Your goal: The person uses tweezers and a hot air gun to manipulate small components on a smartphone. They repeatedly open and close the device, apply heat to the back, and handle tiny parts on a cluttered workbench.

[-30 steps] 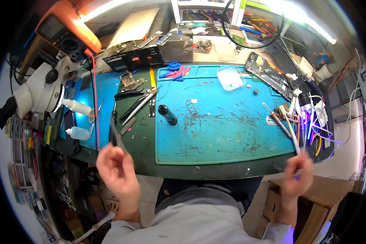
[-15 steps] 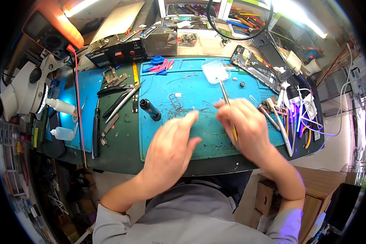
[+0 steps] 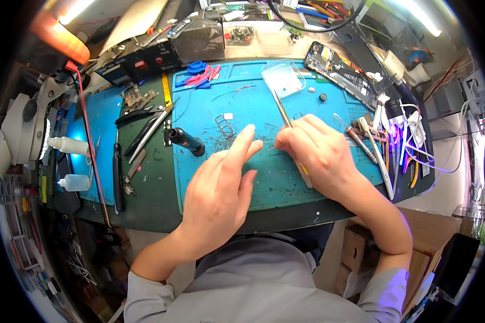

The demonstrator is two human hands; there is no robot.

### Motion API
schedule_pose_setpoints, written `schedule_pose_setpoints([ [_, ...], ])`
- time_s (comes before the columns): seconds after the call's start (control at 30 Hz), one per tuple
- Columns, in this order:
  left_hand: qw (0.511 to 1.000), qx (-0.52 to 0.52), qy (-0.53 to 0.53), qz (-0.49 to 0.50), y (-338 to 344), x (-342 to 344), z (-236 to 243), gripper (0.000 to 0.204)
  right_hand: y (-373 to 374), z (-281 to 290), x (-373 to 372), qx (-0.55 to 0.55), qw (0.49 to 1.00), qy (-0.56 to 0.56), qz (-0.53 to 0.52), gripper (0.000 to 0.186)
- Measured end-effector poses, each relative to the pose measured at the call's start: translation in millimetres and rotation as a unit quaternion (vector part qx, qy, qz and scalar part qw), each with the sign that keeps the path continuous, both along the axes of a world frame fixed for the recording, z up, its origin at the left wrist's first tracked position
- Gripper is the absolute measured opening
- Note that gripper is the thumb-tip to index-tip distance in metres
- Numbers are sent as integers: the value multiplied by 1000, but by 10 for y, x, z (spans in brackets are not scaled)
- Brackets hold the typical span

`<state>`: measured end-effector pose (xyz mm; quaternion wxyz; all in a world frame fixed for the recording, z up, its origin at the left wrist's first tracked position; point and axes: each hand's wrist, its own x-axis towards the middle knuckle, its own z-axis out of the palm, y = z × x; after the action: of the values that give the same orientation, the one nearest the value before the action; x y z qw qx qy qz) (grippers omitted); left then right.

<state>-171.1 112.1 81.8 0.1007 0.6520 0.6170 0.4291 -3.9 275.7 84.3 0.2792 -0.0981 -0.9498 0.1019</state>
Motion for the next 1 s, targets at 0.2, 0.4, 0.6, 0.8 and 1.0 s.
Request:
schedule_pose_setpoints([
  [0.2,984,-73,162,23,-103,82,8,60,0,-17,92,21,999,1,40,17],
  [0.4,974,-94,207,8,-107,102,23,57,20,-63,91,21,998,24,57,22],
  [0.6,967,-79,240,15,-82,87,-8,53,4,-73,102,6,998,24,60,22],
  [0.8,965,-92,245,9,-72,85,14,53,63,-36,143,-56,997,44,36,24],
  [1.0,966,-98,237,10,-79,79,8,53,45,134,332,-99,994,39,-22,27],
])
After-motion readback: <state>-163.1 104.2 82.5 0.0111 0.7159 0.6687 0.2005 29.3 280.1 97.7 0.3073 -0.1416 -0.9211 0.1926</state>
